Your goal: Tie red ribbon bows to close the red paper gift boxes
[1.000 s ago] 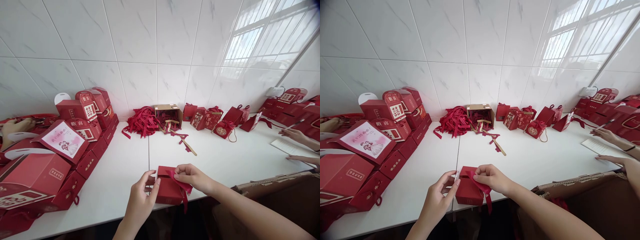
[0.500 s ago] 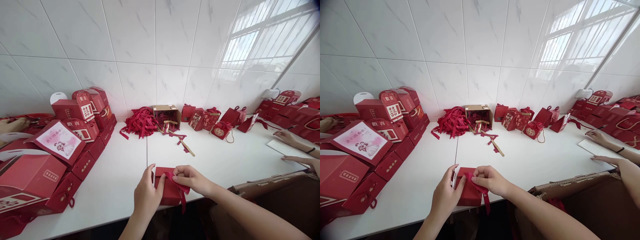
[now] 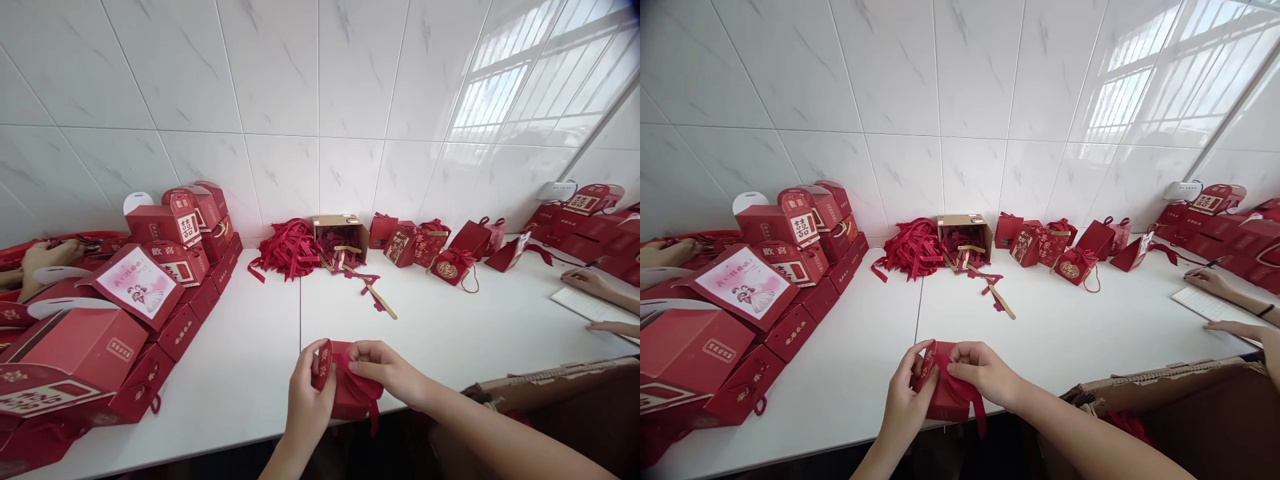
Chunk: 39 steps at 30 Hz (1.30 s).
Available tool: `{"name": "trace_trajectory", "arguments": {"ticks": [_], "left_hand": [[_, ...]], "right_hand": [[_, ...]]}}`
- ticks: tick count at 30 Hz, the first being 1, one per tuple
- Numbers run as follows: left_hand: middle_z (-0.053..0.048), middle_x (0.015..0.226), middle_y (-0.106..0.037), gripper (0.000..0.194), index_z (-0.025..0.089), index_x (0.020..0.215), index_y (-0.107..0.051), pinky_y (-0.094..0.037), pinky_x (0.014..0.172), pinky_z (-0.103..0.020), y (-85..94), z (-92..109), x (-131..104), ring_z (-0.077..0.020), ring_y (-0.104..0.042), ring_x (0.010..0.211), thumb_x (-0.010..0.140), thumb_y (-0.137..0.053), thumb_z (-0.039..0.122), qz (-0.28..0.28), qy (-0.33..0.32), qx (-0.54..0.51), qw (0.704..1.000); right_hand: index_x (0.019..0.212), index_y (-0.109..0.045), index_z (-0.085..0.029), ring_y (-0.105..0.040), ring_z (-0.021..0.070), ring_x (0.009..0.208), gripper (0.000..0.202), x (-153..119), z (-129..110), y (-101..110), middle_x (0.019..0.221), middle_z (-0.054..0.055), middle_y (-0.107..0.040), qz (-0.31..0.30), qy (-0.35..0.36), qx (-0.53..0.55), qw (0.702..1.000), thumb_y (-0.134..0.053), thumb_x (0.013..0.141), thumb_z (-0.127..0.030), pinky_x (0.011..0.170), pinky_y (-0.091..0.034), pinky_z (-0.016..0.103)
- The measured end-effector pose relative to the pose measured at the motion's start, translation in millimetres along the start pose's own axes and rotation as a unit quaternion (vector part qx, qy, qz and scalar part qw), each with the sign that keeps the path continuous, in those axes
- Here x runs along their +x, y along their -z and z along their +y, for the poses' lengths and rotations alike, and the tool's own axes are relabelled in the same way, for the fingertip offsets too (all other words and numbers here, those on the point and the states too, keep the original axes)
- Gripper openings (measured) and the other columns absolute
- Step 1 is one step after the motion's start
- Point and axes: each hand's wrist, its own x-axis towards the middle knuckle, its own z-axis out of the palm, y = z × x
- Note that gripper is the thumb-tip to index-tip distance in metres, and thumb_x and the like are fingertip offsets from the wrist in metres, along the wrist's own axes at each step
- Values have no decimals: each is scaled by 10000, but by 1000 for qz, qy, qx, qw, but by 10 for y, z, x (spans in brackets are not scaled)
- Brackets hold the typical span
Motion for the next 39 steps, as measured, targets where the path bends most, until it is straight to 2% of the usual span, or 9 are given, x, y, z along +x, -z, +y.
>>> {"name": "trace_trajectory", "arguments": {"ticks": [7,13,17,20,23,26,30,36,39], "left_hand": [[-6,879,-515,499,277,1234,-447,-476,725,-289,61,-74,-3,-164,-551,781,750,-569,284,-56,69,-168,982],[-6,861,-511,535,281,1253,-421,-450,686,-267,51,-73,-44,-159,-528,770,734,-547,246,-71,58,-150,984],[11,794,-474,543,265,1225,-443,-418,630,-245,17,24,-94,-145,-498,720,698,-573,238,-61,50,-134,988],[33,739,-423,512,257,1193,-444,-404,603,-243,-32,143,-165,-129,-458,653,709,-608,283,-44,38,-112,992],[31,730,-430,517,244,1192,-410,-402,606,-253,-52,215,-204,-133,-449,642,746,-614,409,-38,25,-111,993],[36,653,-399,404,218,1040,-459,-367,548,-248,-31,208,-167,-131,-406,577,823,-455,559,-52,49,-144,987],[49,577,-326,409,206,697,-417,-300,497,-225,11,197,-68,-108,-305,517,847,-385,585,-83,76,-154,982],[56,571,-357,339,194,634,-411,-269,476,-201,36,261,-12,-82,-291,493,806,-517,467,-104,120,-173,972],[56,548,-371,295,192,594,-421,-284,487,-202,55,173,4,-86,-322,491,787,-525,390,-104,100,-140,980]], "right_hand": [[668,-530,-156,-425,97,551,340,24,-26,-47,611,-22,-510,37,-34,-35,998,-641,721,-473,551,-314,240],[675,-528,-161,-402,104,567,367,30,40,-86,615,-25,-485,12,-13,-82,997,-587,772,-509,565,-315,251],[680,-537,-163,-405,107,566,349,33,72,-71,611,-25,-493,18,-14,-95,995,-583,778,-495,565,-320,250],[677,-543,-165,-441,116,583,317,40,77,-56,623,-17,-524,26,-2,-103,994,-571,791,-460,585,-349,255],[671,-546,-165,-468,127,614,282,46,81,-55,648,-6,-546,29,6,-123,992,-547,807,-413,606,-373,262],[669,-540,-173,-450,128,603,264,47,94,-63,637,-9,-525,50,-13,-159,986,-535,809,-396,575,-360,259],[671,-538,-179,-422,122,594,235,38,112,-68,630,-18,-502,52,6,-202,978,-516,825,-355,570,-342,258],[667,-531,-171,-362,102,549,288,17,85,-18,580,-37,-433,16,14,-204,979,-512,848,-394,516,-290,241],[749,-550,-172,-347,92,523,296,17,67,30,566,-52,-420,12,12,-168,986,-519,849,-449,507,-285,236]]}}
